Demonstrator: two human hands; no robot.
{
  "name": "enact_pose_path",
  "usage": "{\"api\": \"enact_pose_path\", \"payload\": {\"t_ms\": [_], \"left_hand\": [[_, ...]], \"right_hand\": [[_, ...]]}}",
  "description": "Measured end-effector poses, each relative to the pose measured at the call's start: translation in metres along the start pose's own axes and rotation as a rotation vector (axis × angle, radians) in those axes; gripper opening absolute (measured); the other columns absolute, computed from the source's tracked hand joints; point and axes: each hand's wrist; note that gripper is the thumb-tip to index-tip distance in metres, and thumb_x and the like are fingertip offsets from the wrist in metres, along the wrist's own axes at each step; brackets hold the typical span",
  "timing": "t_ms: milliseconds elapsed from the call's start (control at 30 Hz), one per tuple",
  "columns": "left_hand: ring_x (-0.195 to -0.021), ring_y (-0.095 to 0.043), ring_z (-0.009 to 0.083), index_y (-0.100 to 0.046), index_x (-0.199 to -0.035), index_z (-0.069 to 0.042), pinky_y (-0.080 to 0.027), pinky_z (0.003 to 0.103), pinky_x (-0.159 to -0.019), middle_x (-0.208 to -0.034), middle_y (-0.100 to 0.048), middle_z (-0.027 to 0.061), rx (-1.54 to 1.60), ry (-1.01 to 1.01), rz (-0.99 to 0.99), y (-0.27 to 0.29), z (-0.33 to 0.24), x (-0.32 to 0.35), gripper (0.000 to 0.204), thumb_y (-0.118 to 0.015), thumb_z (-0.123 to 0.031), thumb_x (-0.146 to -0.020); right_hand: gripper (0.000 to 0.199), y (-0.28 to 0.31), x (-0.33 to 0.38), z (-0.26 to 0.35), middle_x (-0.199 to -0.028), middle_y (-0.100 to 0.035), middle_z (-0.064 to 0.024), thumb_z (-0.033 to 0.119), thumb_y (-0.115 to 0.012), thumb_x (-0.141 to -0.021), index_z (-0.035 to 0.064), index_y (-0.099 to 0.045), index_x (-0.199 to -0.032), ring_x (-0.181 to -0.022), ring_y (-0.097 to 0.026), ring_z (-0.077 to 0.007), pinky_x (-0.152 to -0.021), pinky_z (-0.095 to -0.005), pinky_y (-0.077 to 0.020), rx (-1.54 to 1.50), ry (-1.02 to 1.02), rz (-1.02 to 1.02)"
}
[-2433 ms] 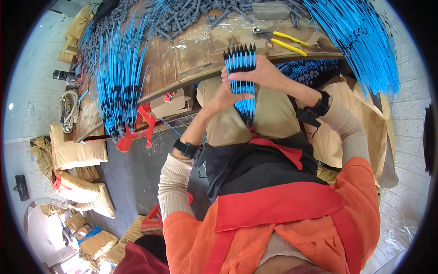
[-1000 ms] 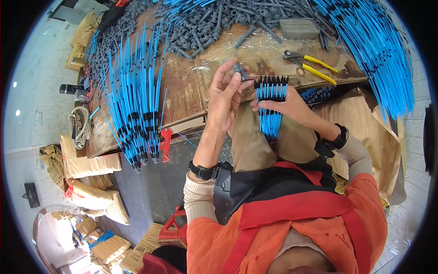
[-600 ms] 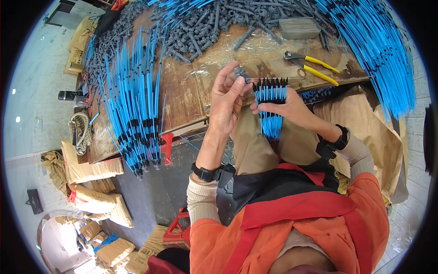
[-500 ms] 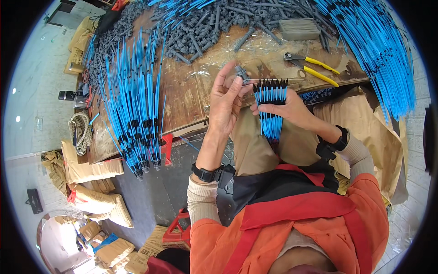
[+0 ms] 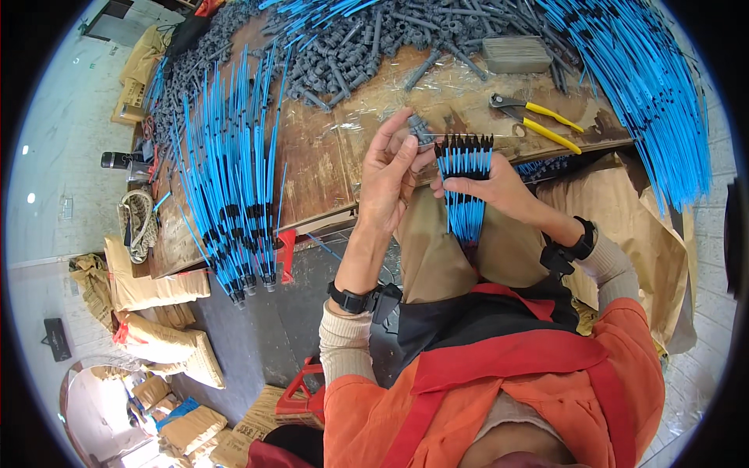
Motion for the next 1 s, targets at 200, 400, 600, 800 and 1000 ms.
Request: {"api": "enact_pose_path", "payload": {"t_ms": [200,400,600,800,1000], "left_hand": [[-0.097,-0.068,0.0214,-0.042,-0.140,-0.006,-0.059,0.030,-0.081,-0.114,-0.064,0.0146,-0.031,-0.021,0.060,0.003,-0.002,-0.002,0.044,-0.054,-0.008,-0.098],[-0.095,-0.069,0.0213,-0.046,-0.136,0.001,-0.058,0.030,-0.082,-0.109,-0.065,0.0140,-0.091,-0.045,0.019,0.009,-0.002,-0.006,0.042,-0.058,-0.009,-0.096],[-0.086,-0.068,0.0163,-0.050,-0.132,0.003,-0.054,0.024,-0.064,-0.107,-0.066,0.0098,-0.223,-0.033,-0.105,0.002,-0.004,0.004,0.039,-0.059,-0.007,-0.095],[-0.076,-0.064,0.0124,-0.049,-0.132,0.008,-0.051,0.025,-0.056,-0.105,-0.066,0.0116,-0.419,-0.201,-0.071,-0.019,-0.008,0.021,0.047,-0.065,0.001,-0.089],[-0.075,-0.063,0.0118,-0.048,-0.131,0.010,-0.051,0.024,-0.056,-0.104,-0.065,0.0122,-0.482,-0.255,-0.122,-0.032,-0.008,0.025,0.050,-0.067,0.004,-0.086]], "right_hand": [[0.028,0.000,-0.002,-0.003,-0.100,-0.069,-0.0071,0.012,-0.067,-0.091,0.0002,-0.061,-0.116,-0.093,-0.068,-0.0170,-0.082,-0.0317,-0.0554,0.022,0.002,0.010],[0.027,-0.001,-0.003,-0.003,-0.099,-0.069,-0.0067,0.012,-0.066,-0.091,0.0005,-0.062,-0.116,-0.093,-0.068,-0.0163,-0.081,-0.0312,-0.0551,0.032,0.007,0.012],[0.025,-0.006,-0.003,0.003,-0.100,-0.070,-0.0070,0.013,-0.066,-0.092,0.0007,-0.063,-0.114,-0.092,-0.068,-0.0155,-0.082,-0.0303,-0.0546,0.026,-0.005,0.006],[0.024,-0.003,-0.002,0.000,-0.096,-0.071,-0.0063,0.014,-0.066,-0.092,0.0008,-0.064,-0.111,-0.092,-0.067,-0.0135,-0.082,-0.0290,-0.0541,0.112,0.017,0.016],[0.022,-0.004,0.001,-0.002,-0.094,-0.071,-0.0061,0.013,-0.067,-0.091,0.0006,-0.065,-0.108,-0.091,-0.067,-0.0123,-0.082,-0.0279,-0.0540,0.151,0.032,0.021]]}}
Point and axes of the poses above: each hand's wrist, its own x-axis away from the middle knuckle, its own y-axis out of the back of the hand, z = x × y
